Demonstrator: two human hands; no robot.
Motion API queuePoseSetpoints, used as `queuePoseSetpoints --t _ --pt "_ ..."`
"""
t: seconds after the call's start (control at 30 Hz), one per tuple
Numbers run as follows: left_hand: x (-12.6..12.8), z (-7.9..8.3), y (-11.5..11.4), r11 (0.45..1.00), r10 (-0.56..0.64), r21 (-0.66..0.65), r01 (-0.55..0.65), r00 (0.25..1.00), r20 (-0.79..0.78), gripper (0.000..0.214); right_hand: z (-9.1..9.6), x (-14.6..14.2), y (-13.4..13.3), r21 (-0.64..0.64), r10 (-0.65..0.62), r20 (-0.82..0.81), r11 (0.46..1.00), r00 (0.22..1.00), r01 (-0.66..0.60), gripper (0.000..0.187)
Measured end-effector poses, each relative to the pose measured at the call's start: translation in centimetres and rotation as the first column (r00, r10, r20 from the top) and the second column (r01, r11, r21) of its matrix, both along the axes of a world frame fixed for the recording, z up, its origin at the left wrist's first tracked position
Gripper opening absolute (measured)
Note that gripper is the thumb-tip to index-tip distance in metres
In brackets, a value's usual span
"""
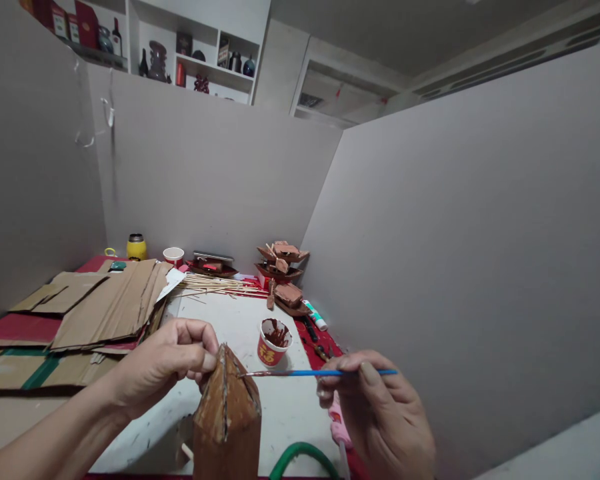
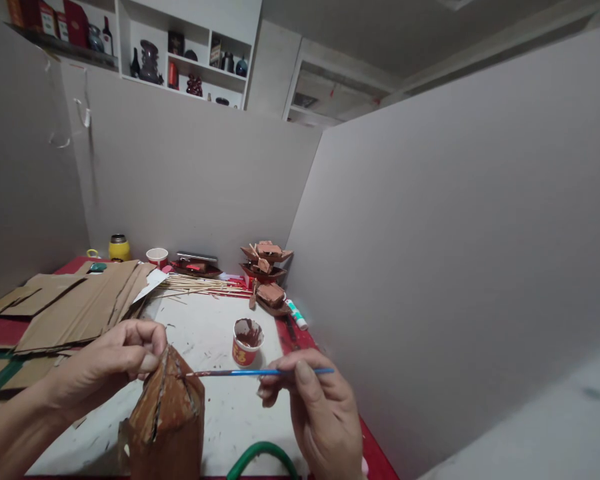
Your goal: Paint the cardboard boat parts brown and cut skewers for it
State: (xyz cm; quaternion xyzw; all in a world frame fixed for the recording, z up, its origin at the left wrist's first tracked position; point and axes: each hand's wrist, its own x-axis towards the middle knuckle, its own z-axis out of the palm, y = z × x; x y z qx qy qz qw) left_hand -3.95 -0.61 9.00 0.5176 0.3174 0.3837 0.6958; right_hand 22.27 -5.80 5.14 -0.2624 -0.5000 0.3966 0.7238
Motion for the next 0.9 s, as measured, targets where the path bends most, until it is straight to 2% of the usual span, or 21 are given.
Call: queuePoseSetpoints --t 0.6,0.77,0.9 --pt "-0.4 -0.3 0.7 0.998 0.039 -0.055 -0.036 0.998 0.055 0.015 0.4 -0.2 0.0 -0.015 -0.015 -0.006 1.0 1.0 0.015 0.019" --pt "-0.3 -0.1 0.5 0.998 0.054 -0.019 -0.053 0.997 0.061 0.013 0.3 -0.5 -0.4 0.025 -0.02 0.004 0.999 1.0 0.02 0.018" --pt "-0.1 -0.2 0.1 0.994 0.094 0.051 -0.094 0.996 -0.002 0.011 -0.4 -0.9 -0.8 0.066 -0.064 0.049 0.996 0.997 0.061 0.016"
